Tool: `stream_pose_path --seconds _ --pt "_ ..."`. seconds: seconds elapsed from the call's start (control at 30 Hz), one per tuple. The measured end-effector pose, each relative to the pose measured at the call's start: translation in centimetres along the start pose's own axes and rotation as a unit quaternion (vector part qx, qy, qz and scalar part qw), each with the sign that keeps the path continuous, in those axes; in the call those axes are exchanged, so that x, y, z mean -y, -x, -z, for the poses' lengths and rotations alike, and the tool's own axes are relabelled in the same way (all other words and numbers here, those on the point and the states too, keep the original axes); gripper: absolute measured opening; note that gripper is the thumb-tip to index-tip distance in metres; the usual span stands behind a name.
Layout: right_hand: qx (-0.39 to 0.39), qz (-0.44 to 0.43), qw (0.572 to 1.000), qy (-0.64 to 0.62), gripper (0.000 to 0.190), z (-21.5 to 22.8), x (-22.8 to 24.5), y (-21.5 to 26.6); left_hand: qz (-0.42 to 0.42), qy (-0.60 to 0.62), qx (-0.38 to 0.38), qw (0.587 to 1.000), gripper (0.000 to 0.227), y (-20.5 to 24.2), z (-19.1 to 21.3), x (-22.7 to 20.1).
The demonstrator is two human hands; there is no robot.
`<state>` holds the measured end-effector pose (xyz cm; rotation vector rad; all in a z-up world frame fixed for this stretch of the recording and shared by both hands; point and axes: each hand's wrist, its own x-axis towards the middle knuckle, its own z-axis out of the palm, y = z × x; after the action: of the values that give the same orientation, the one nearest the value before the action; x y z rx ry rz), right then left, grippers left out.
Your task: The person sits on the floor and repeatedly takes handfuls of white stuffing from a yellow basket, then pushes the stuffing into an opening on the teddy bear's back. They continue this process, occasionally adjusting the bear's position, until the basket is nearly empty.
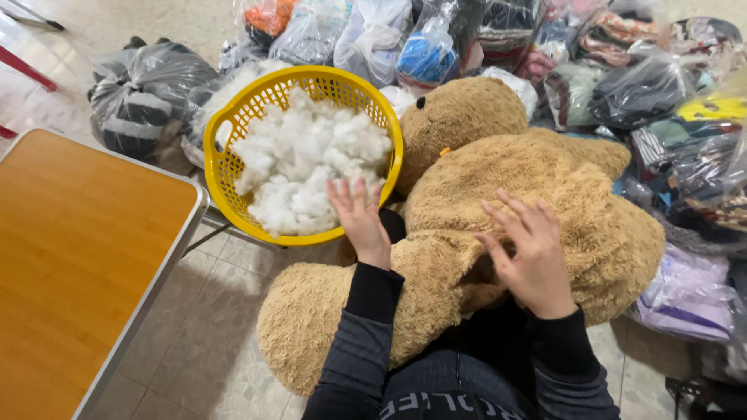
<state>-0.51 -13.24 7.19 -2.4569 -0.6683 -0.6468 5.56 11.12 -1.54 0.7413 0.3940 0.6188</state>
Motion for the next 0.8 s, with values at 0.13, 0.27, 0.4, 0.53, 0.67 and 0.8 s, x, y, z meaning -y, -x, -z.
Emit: stream_pose_path --seconds 0.13,0.27,0.4,0.53,0.67,0.8 --pt "-0.013 -0.044 0.999 -0.012 0.043 1.1 -0.9 1.0 -0.036 -0.046 0.101 0.993 0.046 1.3 -0.5 1.7" --pt "-0.032 -0.084 0.995 -0.045 0.034 1.6 -2.1 1.7 -0.035 -0.120 0.177 0.976 0.023 4.1 -1.2 2.1" --pt "-0.026 -0.096 0.993 -0.062 0.035 1.9 -2.8 2.3 -0.073 -0.228 0.338 0.910 0.015 7.1 -2.5 0.4" --pt "-0.003 -0.066 0.996 -0.062 0.049 3.1 -2.8 2.6 -0.149 -0.300 0.514 0.790 0.019 9.2 -4.0 -1.5" --pt "-0.004 -0.058 0.996 -0.073 0.050 3.7 -2.7 2.9 -0.220 -0.408 0.549 0.695 0.019 11.2 -5.3 -1.1" --pt "-0.039 -0.060 0.995 -0.064 0.044 3.6 -2.8 3.4 -0.278 -0.485 0.536 0.633 0.013 12.6 -5.9 0.5"
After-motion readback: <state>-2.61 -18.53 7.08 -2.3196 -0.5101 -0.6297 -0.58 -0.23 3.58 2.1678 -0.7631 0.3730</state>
